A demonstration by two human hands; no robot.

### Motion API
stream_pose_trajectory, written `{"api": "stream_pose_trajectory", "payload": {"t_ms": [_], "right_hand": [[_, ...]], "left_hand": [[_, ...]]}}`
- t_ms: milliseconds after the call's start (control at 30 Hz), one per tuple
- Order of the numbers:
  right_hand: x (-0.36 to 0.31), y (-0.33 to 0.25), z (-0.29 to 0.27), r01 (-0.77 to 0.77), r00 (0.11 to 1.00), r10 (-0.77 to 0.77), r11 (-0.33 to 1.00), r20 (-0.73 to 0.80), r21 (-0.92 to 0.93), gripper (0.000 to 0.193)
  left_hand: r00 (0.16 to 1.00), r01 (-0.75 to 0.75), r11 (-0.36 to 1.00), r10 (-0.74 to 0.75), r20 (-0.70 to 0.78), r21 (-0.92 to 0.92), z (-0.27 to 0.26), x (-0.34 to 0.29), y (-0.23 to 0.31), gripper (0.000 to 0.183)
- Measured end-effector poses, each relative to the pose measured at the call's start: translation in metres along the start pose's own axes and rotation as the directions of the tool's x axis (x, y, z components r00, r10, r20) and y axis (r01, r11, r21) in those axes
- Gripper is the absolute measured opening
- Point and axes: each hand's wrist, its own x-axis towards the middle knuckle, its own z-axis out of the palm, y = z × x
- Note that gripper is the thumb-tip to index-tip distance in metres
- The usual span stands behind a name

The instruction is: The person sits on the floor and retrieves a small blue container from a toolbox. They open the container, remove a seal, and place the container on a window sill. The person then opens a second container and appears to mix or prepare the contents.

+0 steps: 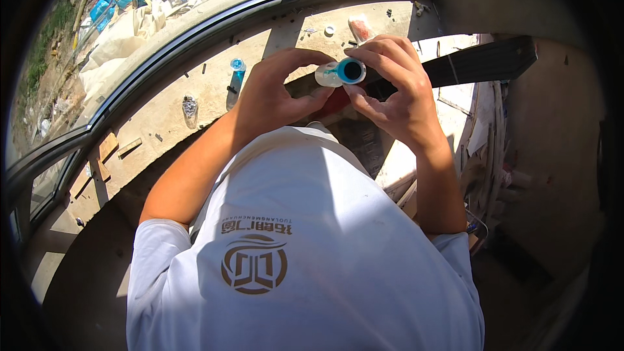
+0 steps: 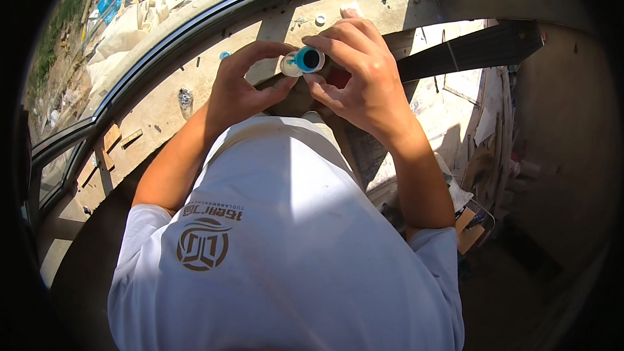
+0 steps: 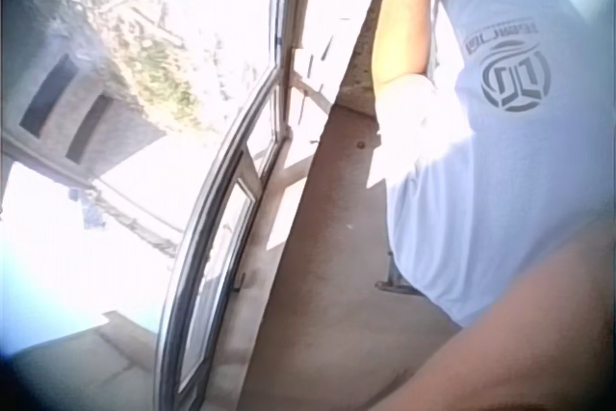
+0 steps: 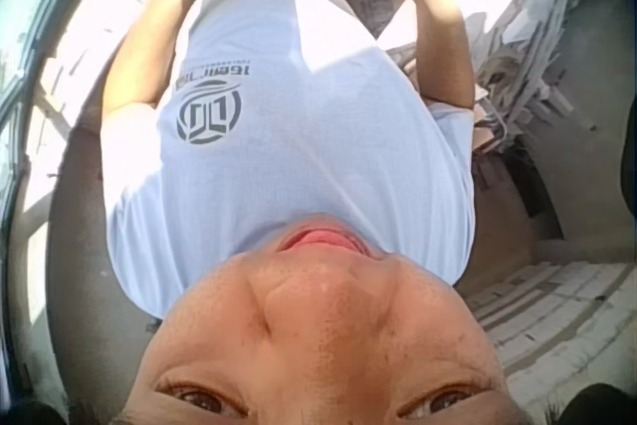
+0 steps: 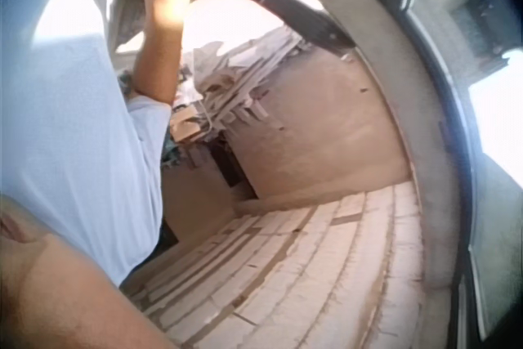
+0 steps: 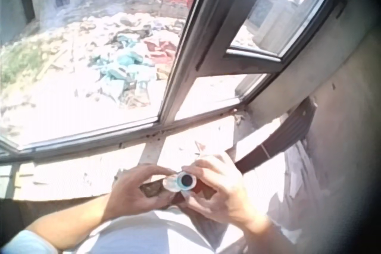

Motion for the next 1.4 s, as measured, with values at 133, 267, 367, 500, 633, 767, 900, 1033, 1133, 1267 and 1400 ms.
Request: {"api": "stream_pose_trajectory", "payload": {"t_ms": [133,267,367,500,633,767,900,1033,1133,1267,1400], "right_hand": [[0.005,-0.006,-0.002,0.034,0.999,-0.031,0.996,0.032,-0.084,0.048],[0.010,-0.012,-0.005,0.063,0.996,-0.054,0.990,0.073,-0.129,0.044],[0.015,-0.018,-0.006,0.079,0.992,-0.060,0.983,0.113,-0.166,0.042],[0.021,-0.026,-0.009,0.117,0.979,-0.073,0.966,0.189,-0.231,0.047],[0.026,-0.033,-0.011,0.122,0.970,-0.063,0.962,0.236,-0.244,0.046],[0.031,-0.036,-0.010,0.170,0.958,-0.101,0.954,0.269,-0.246,0.043],[0.035,-0.037,-0.010,0.188,0.952,-0.113,0.950,0.285,-0.251,0.042],[0.036,-0.037,-0.014,0.127,0.955,-0.063,0.970,0.289,-0.208,0.041],[0.035,-0.032,-0.014,0.072,0.961,-0.028,0.986,0.276,-0.150,0.043],[0.032,-0.020,-0.007,-0.050,0.968,0.056,0.998,0.244,-0.029,0.043],[0.028,-0.001,0.003,-0.249,0.952,0.187,0.933,0.241,0.259,0.042]], "left_hand": [[1.000,-0.002,1.000,0.001,-0.018,-0.013,0.002,-0.004,0.000,0.044],[0.999,0.002,1.000,-0.003,-0.036,-0.013,0.002,-0.007,0.001,0.043],[0.999,-0.006,1.000,0.005,-0.048,-0.014,0.001,-0.008,0.001,0.043],[0.998,0.001,1.000,-0.001,-0.057,-0.012,0.000,-0.011,0.001,0.044],[0.993,-0.027,1.000,0.025,-0.118,-0.016,0.003,-0.011,-0.001,0.041],[0.998,0.023,1.000,-0.024,-0.054,-0.013,0.003,-0.015,-0.003,0.045],[0.998,0.028,0.999,-0.030,-0.051,-0.037,0.004,-0.016,-0.005,0.045],[0.998,0.030,0.994,-0.035,-0.051,-0.106,0.004,-0.016,-0.004,0.046],[0.997,0.045,0.990,-0.053,-0.063,-0.136,0.003,-0.017,-0.004,0.045],[0.992,0.087,0.979,-0.103,-0.075,-0.186,0.001,-0.020,-0.005,0.045],[0.991,0.032,0.992,-0.048,-0.125,-0.121,-0.001,-0.020,-0.009,0.044]]}}
